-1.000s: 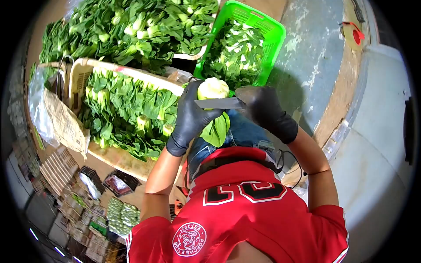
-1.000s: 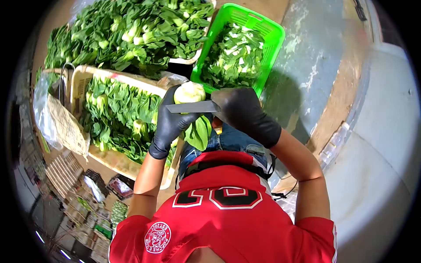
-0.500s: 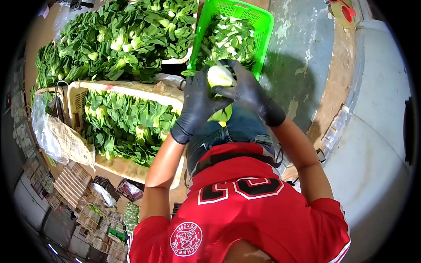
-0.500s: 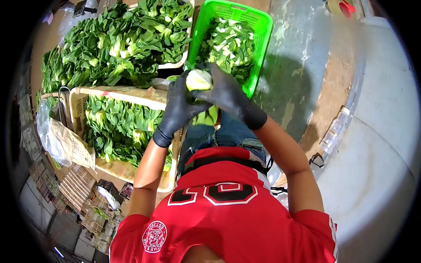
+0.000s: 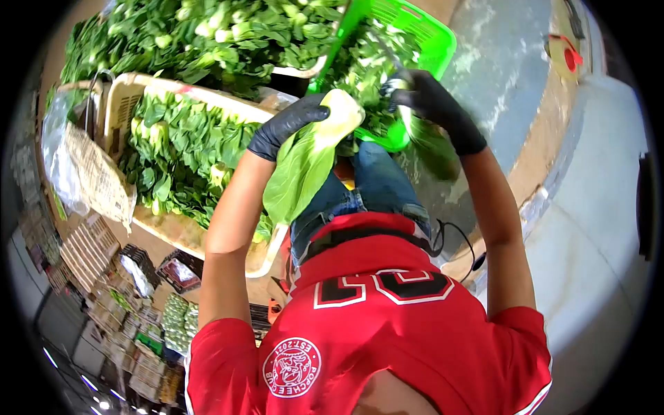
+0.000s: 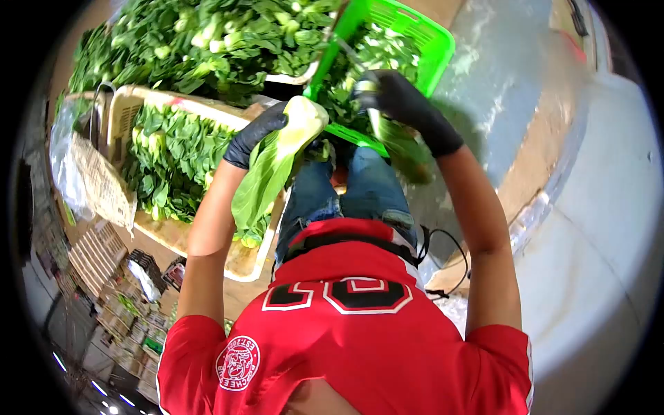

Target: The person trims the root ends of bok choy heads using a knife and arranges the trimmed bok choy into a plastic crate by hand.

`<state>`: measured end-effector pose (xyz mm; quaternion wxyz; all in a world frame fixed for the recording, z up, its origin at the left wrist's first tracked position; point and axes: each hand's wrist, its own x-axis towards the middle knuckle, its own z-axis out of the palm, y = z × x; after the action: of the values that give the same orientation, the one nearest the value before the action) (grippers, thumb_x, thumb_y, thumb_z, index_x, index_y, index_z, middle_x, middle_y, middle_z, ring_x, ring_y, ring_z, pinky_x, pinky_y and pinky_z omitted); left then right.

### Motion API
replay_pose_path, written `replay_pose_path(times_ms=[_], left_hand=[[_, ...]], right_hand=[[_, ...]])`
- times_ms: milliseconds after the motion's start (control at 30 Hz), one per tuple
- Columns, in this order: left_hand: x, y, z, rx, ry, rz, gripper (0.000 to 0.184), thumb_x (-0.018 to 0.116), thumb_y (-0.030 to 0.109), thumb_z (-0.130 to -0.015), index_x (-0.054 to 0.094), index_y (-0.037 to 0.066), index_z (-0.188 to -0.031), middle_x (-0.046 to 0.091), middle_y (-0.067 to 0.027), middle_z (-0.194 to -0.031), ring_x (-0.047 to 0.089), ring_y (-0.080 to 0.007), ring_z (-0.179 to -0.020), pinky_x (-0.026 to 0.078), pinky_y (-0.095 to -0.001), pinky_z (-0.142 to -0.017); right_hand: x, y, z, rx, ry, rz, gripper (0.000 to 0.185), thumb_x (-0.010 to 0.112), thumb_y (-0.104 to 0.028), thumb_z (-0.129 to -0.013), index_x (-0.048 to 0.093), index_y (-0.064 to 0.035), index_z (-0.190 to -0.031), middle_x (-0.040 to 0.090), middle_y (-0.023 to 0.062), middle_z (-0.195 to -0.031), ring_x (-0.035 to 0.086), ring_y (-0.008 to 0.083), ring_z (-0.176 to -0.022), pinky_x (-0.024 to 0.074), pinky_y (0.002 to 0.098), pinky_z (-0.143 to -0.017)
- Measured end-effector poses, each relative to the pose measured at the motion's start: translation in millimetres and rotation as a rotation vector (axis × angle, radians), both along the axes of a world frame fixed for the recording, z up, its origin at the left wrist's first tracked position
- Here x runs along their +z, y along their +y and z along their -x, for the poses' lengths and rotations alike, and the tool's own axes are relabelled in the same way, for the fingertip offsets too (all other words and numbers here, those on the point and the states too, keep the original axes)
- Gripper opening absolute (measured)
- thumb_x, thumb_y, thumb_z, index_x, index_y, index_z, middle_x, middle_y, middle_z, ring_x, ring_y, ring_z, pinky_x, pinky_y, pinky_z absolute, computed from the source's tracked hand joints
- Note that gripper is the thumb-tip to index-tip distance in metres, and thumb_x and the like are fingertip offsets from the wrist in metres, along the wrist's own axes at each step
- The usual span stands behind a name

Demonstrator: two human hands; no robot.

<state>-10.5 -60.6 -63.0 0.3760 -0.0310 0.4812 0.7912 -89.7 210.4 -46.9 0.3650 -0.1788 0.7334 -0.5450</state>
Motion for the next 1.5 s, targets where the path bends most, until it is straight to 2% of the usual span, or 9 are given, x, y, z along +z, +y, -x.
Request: replay_pose_path(times_ms=[100,133,233,400,500,700,1067,1333,1500], left_hand=[[-19,-29,-10,0.428,0.003,0.058,0.051,0.055,0.036,-0.088,0.048,0.001,-0.124,0.058,-0.0098,-0.115,0.056,-0.0197,-0.104,0.042,-0.0322,-0.094],[-34,-43,-11,0.617,0.055,0.102,0.046,0.053,0.034,-0.090,0.049,0.001,-0.123,0.058,-0.0095,-0.114,0.056,-0.0193,-0.103,0.043,-0.0323,-0.093],[-23,-104,-6,1.039,-0.120,-0.258,0.043,0.054,0.031,-0.091,0.049,0.000,-0.121,0.061,-0.0095,-0.106,0.059,-0.0206,-0.096,0.045,-0.0317,-0.087],[-38,-240,-170,1.637,0.228,1.012,0.024,0.057,-0.001,-0.081,0.059,0.000,-0.105,0.063,-0.0083,-0.100,0.059,-0.0159,-0.089,0.047,-0.0281,-0.082],[-51,-311,-280,1.178,0.094,2.043,0.033,0.058,-0.003,-0.068,0.059,0.002,-0.101,0.062,-0.0155,-0.097,0.058,-0.0292,-0.090,0.046,-0.0373,-0.082],[-88,-406,-306,0.022,0.008,2.519,0.022,0.054,0.014,-0.074,0.057,0.006,-0.094,0.059,-0.0133,-0.092,0.056,-0.0306,-0.086,0.044,-0.0419,-0.073],[-106,-399,-314,0.065,-0.028,2.521,0.038,0.072,0.030,-0.065,0.057,0.006,-0.091,0.056,-0.0171,-0.092,0.054,-0.0343,-0.087,0.040,-0.0450,-0.084],[-25,-368,-325,0.389,0.123,1.856,0.063,0.077,0.017,-0.060,0.047,0.003,-0.113,0.055,-0.0202,-0.102,0.054,-0.0378,-0.097,0.046,-0.0421,-0.080],[121,-194,-225,0.508,0.351,1.550,0.054,0.070,0.006,-0.063,0.052,0.003,-0.114,0.051,-0.0149,-0.093,0.051,-0.0304,-0.086,0.043,-0.0365,-0.079]], right_hand=[[-37,27,8,-0.073,0.502,-0.225,0.024,0.067,-0.011,-0.077,0.059,-0.0017,-0.097,0.063,0.0083,-0.086,0.058,0.0186,-0.074,0.0473,0.0294,-0.067],[-47,34,9,-0.197,0.184,-0.230,0.031,0.067,-0.016,-0.077,0.057,-0.0022,-0.104,0.062,0.0108,-0.093,0.058,0.0214,-0.080,0.0466,0.0325,-0.073],[-59,31,20,-0.074,0.513,-0.431,0.045,0.068,-0.027,-0.077,0.055,0.0009,-0.110,0.060,0.0195,-0.106,0.057,0.0310,-0.100,0.0426,0.0390,-0.085],[-95,31,22,0.091,0.619,-0.719,0.046,0.067,-0.028,-0.078,0.053,0.0021,-0.109,0.058,0.0230,-0.102,0.054,0.0389,-0.097,0.0427,0.0417,-0.082],[-100,19,18,0.050,0.618,-0.845,0.040,0.066,-0.024,-0.080,0.054,-0.0007,-0.109,0.061,0.0184,-0.100,0.058,0.0341,-0.092,0.0447,0.0386,-0.078],[-95,-5,9,-0.021,0.531,-0.761,0.027,0.059,-0.015,-0.084,0.056,-0.0010,-0.107,0.063,0.0146,-0.102,0.060,0.0255,-0.092,0.0455,0.0343,-0.079],[-38,-98,-39,-0.020,0.461,-0.498,0.026,0.057,-0.012,-0.084,0.057,-0.0003,-0.108,0.062,0.0152,-0.102,0.059,0.0244,-0.091,0.0449,0.0328,-0.080],[4,-144,-63,0.096,0.355,-0.274,0.029,0.059,-0.001,-0.078,0.057,0.0005,-0.107,0.061,0.0157,-0.096,0.059,0.0262,-0.087,0.0468,0.0339,-0.078],[50,-240,-107,0.428,0.370,0.216,0.044,0.069,-0.003,-0.072,0.053,-0.0029,-0.113,0.058,0.0163,-0.111,0.060,0.0309,-0.098,0.0505,0.0343,-0.079]])
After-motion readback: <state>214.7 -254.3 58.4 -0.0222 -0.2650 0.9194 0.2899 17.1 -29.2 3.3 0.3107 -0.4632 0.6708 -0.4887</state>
